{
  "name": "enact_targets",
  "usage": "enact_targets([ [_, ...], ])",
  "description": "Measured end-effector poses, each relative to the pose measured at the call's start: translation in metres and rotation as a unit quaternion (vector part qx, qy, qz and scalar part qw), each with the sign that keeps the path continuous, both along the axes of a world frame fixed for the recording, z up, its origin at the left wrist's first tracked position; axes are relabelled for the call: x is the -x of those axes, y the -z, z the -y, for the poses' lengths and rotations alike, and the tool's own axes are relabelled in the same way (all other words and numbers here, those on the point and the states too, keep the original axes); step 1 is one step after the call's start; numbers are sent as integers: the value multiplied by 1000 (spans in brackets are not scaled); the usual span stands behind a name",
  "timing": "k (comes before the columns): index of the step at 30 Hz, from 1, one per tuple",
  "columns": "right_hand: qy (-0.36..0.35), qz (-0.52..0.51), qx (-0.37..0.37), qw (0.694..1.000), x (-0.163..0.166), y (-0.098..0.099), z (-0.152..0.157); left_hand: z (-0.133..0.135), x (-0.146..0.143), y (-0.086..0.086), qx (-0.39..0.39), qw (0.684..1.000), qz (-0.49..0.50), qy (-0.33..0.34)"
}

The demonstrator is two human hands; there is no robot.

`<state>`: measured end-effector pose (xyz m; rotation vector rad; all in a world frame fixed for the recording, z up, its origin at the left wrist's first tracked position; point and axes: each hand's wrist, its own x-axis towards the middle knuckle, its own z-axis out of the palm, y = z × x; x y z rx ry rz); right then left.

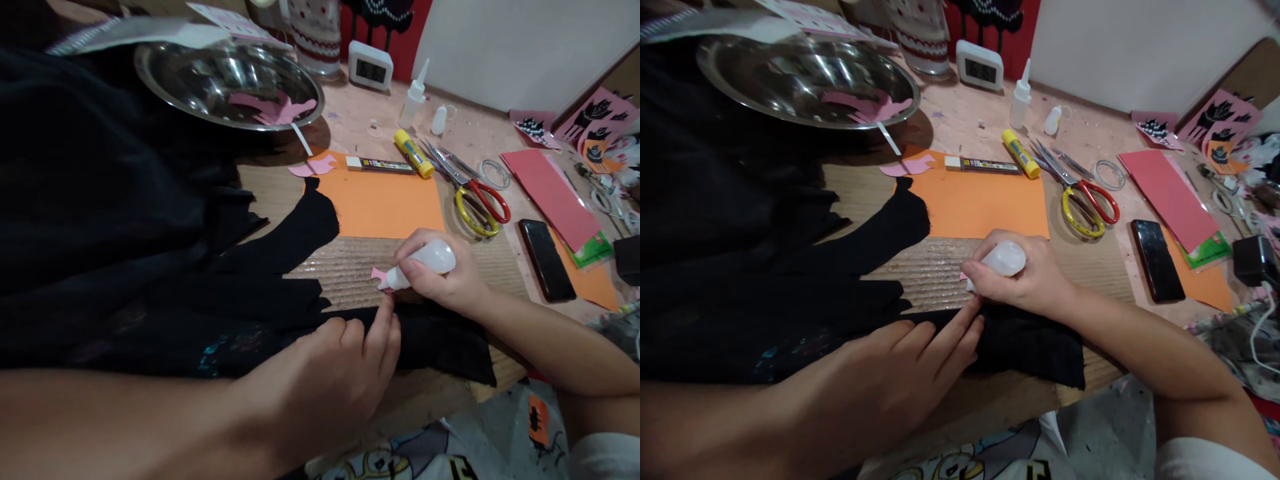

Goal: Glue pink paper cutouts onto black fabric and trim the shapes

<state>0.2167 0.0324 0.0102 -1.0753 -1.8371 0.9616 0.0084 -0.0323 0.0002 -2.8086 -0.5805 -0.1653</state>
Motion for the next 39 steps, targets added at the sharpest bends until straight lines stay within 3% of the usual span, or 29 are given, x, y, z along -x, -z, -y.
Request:
enact_targets([
  [11,25,18,4,1000,-1,-3,0,-3,1,1,6,1000,-3,7],
  [34,-16,20,22,999,-3,-6,0,4,3,2,-9,1000,-2,0],
  [39,4,53,31,998,-6,-7,-1,4,3,0,0,1000,-2,0],
])
